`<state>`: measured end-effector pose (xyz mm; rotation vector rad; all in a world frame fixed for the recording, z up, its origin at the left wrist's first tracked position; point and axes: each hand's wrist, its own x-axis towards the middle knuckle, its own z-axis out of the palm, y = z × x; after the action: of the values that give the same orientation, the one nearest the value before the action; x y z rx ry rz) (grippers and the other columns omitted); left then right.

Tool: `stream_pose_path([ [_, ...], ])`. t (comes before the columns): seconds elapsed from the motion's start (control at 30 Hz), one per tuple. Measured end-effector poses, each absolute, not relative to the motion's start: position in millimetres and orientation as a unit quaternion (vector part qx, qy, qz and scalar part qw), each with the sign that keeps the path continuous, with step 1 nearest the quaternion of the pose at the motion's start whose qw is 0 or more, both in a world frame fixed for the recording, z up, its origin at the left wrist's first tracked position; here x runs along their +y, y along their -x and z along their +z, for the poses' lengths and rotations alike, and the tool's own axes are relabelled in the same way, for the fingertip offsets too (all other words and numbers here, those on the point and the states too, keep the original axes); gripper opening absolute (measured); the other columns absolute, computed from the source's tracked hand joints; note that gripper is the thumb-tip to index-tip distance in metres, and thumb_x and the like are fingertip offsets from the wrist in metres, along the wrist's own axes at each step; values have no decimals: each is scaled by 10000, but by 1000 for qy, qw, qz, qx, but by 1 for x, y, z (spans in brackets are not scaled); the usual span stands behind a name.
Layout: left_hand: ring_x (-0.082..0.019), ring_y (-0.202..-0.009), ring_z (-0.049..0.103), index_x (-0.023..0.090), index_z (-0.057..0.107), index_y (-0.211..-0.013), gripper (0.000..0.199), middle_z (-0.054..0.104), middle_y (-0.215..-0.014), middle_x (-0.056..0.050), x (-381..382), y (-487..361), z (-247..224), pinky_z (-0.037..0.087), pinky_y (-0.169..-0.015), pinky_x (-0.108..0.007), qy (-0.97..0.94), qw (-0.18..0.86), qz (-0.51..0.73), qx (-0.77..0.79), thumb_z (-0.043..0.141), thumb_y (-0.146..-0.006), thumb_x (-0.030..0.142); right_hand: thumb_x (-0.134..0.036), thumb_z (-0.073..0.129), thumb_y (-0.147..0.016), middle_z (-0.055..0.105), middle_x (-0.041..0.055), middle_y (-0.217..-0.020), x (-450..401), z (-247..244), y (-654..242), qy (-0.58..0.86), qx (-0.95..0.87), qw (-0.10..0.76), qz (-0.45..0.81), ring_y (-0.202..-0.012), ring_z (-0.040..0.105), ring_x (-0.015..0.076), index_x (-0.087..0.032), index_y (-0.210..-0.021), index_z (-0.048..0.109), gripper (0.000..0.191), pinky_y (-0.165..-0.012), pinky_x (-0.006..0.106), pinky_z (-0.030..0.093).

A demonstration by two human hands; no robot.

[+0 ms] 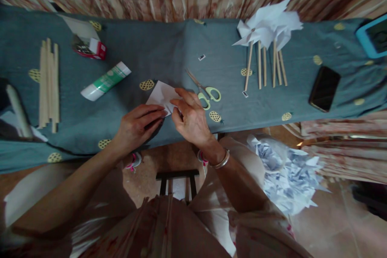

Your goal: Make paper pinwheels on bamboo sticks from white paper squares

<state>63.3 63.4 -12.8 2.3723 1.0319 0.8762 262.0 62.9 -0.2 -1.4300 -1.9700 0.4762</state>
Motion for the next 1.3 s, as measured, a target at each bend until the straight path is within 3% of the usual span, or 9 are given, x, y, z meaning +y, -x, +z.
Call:
stream_pose_path([
  [0.17,-184,-1081,639,183,603,-1187,264,639,-1186,-91,61,-66,-10,560,-927,-325,-846,196,311,386,517,-938,152,-277,626,-853,596,72,-1347,62,-1,-261,534,-753,313,222,-1257,543,256,-232,-981,697,153,-1066,474,460],
  [0.33,-188,-1102,630,195,547,-1237,325,616,-1196,-87,58,-68,-9,569,-913,-321,-841,191,312,398,525,-921,123,-246,679,-825,604,47,-1346,59,0,-264,515,-756,303,267,-1251,561,254,-232,-833,719,44,-1062,466,462],
  [0.43,-187,-1083,636,201,538,-1235,318,612,-1188,-82,58,-69,-9,577,-895,-320,-841,194,308,399,525,-924,133,-223,662,-842,628,32,-1312,58,3,-269,495,-765,290,293,-1264,558,246,-244,-814,732,78,-1080,443,444],
  [0.97,-185,-1028,659,173,673,-1036,161,651,-1130,-98,57,-67,-12,582,-884,-330,-840,216,328,374,543,-942,180,-194,629,-830,666,59,-1250,60,0,-258,558,-730,304,253,-1217,586,242,-221,-743,674,102,-1049,443,465],
  [1.3,-195,-1011,674,163,694,-1026,190,691,-1094,-114,59,-67,-14,586,-880,-336,-836,233,308,390,534,-955,235,-265,656,-842,632,88,-1304,59,-5,-258,569,-724,307,242,-1225,574,253,-209,-785,656,80,-1066,455,434],
])
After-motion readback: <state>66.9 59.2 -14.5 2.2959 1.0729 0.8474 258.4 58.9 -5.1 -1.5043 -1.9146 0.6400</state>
